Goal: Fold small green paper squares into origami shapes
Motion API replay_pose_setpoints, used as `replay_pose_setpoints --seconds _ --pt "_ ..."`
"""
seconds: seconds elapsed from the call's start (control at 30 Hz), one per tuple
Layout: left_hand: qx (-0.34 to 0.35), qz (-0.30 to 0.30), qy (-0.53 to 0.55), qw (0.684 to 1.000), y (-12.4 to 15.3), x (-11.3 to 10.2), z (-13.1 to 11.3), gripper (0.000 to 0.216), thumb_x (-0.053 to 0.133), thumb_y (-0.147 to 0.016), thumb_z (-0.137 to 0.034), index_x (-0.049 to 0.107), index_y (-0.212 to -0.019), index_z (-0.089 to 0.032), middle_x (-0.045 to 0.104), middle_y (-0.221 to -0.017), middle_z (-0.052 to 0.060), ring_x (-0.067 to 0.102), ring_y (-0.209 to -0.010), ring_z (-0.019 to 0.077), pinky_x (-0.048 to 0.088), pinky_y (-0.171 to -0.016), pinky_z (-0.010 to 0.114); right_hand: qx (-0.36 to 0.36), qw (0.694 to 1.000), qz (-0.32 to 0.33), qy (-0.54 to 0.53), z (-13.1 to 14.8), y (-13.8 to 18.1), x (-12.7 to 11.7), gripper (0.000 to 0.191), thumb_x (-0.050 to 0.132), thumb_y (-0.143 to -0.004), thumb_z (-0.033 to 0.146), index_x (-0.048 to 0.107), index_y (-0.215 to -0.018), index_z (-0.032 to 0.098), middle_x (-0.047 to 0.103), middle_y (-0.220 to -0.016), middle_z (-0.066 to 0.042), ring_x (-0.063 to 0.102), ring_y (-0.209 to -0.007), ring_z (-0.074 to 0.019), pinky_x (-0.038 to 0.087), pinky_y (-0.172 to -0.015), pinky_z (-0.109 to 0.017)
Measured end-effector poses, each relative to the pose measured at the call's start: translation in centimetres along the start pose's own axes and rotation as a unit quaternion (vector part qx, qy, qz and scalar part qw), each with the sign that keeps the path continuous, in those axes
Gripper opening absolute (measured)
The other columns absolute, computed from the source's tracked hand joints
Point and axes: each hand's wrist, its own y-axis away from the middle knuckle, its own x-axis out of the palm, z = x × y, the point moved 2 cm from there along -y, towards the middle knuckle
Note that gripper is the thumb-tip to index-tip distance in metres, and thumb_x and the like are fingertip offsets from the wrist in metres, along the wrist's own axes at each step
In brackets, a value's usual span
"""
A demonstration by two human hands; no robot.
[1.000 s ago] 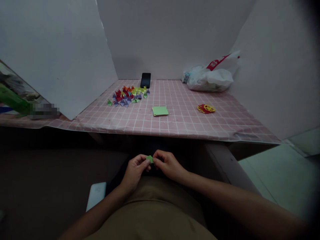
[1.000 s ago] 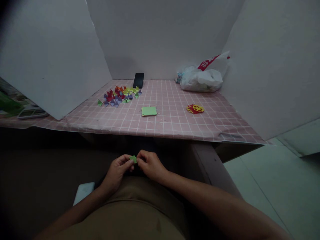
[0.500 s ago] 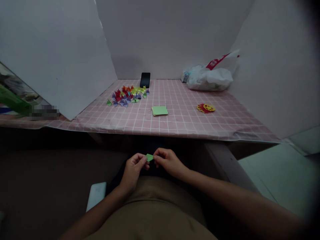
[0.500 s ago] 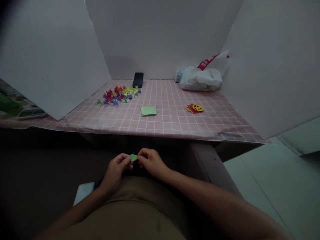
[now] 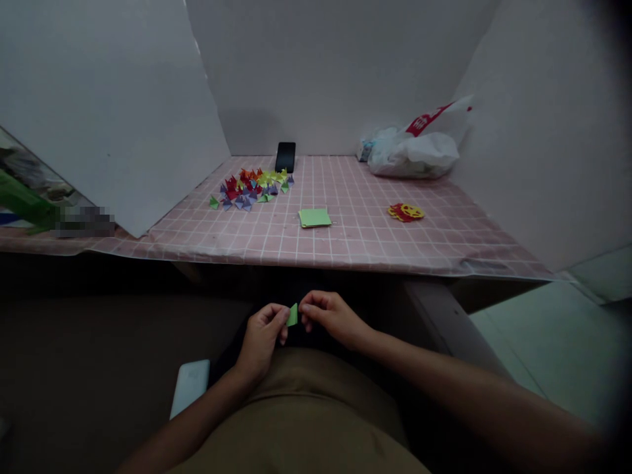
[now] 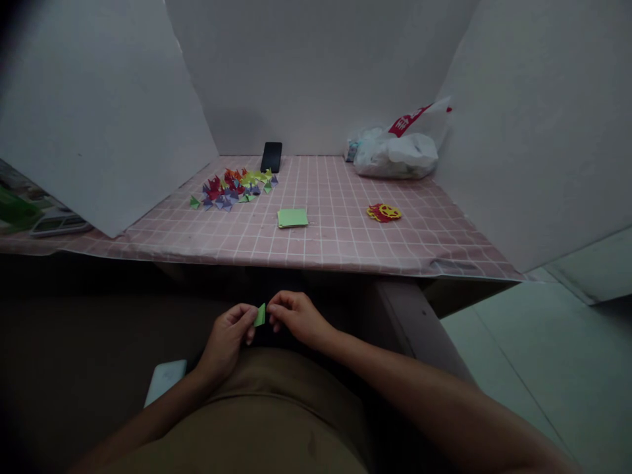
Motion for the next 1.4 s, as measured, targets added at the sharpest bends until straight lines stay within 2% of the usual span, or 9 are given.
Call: replay_pose_setpoints --seconds 0.27,0.43,0.63,0.9,1.1,1.23,1.4 --pt "-0.021 0.029 0.058 0.998 -0.01 0.23 0.33 0.021 0.066 -0.081 -0.035 0.064 -0.078 -0.014 0.062 -0.062 -0.001 0.053 -0.052 0.0091 0.044 -0.055 0.021 0.013 0.999 0.022 -0.031 -0.21 0.11 0.34 0.012 0.063 -0.077 0.026 0.06 -0.074 0.015 0.06 -0.064 0.002 0.055 -0.053 -0.0094 0.042 -0.057 -0.025" --pt "-0.029 0.046 0.075 0.996 -0.06 0.26 0.46 0.019 0.068 -0.08 -0.033 0.066 -0.08 -0.014 0.064 -0.069 0.0 0.055 -0.054 0.0078 0.046 -0.055 0.019 0.021 0.999 0.02 -0.043 -0.13 0.14 0.35 0.014 0.064 -0.077 0.027 0.06 -0.074 0.015 0.061 -0.063 0.002 0.056 -0.053 -0.0097 0.043 -0.056 -0.024" --pt "-0.029 0.047 0.093 0.994 0.13 0.29 0.34 0.018 0.069 -0.08 -0.033 0.065 -0.078 -0.015 0.065 -0.068 0.0 0.058 -0.055 0.0084 0.049 -0.057 0.019 0.027 0.997 0.024 -0.066 -0.24 0.21 0.48 0.015 0.065 -0.076 0.028 0.059 -0.074 0.014 0.062 -0.063 0.002 0.057 -0.053 -0.0093 0.044 -0.057 -0.024" --pt "-0.032 0.046 0.084 0.995 0.26 0.34 0.12 0.018 0.072 -0.077 -0.031 0.063 -0.073 -0.015 0.063 -0.064 -0.002 0.058 -0.054 0.0088 0.049 -0.056 0.02 0.018 1.0 0.009 0.019 -0.08 0.19 0.52 0.011 0.06 -0.078 0.022 0.056 -0.07 0.016 0.058 -0.059 0.004 0.054 -0.049 -0.0086 0.04 -0.051 -0.022" --pt "-0.026 0.049 0.067 0.996 0.29 0.28 0.1 0.019 0.072 -0.076 -0.032 0.064 -0.072 -0.015 0.061 -0.064 -0.002 0.056 -0.054 0.0088 0.047 -0.056 0.021 -0.034 0.992 -0.037 0.115 0.04 0.51 0.62 0.011 0.058 -0.078 0.015 0.056 -0.067 0.017 0.055 -0.056 0.004 0.051 -0.051 -0.0088 0.036 -0.049 -0.021" --pt "-0.024 0.062 0.082 0.994 0.29 0.36 0.02 0.018 0.07 -0.078 -0.032 0.065 -0.075 -0.015 0.065 -0.068 0.0 0.057 -0.055 0.0093 0.046 -0.057 0.021 -0.005 1.0 0.008 0.004 -0.07 0.49 0.77 0.012 0.06 -0.08 0.023 0.058 -0.071 0.016 0.06 -0.059 0.003 0.055 -0.053 -0.0095 0.043 -0.054 -0.023" --pt "-0.048 0.084 0.14 0.986 0.39 0.72 -0.16 0.019 0.071 -0.078 -0.032 0.063 -0.072 -0.015 0.067 -0.065 0.001 0.059 -0.055 0.01 0.047 -0.058 0.022 0.022 0.994 0.042 -0.102 -0.25 0.34 0.78 0.021 0.069 -0.076 0.032 0.059 -0.072 0.014 0.064 -0.062 0.001 0.06 -0.054 -0.0104 0.047 -0.057 -0.025"
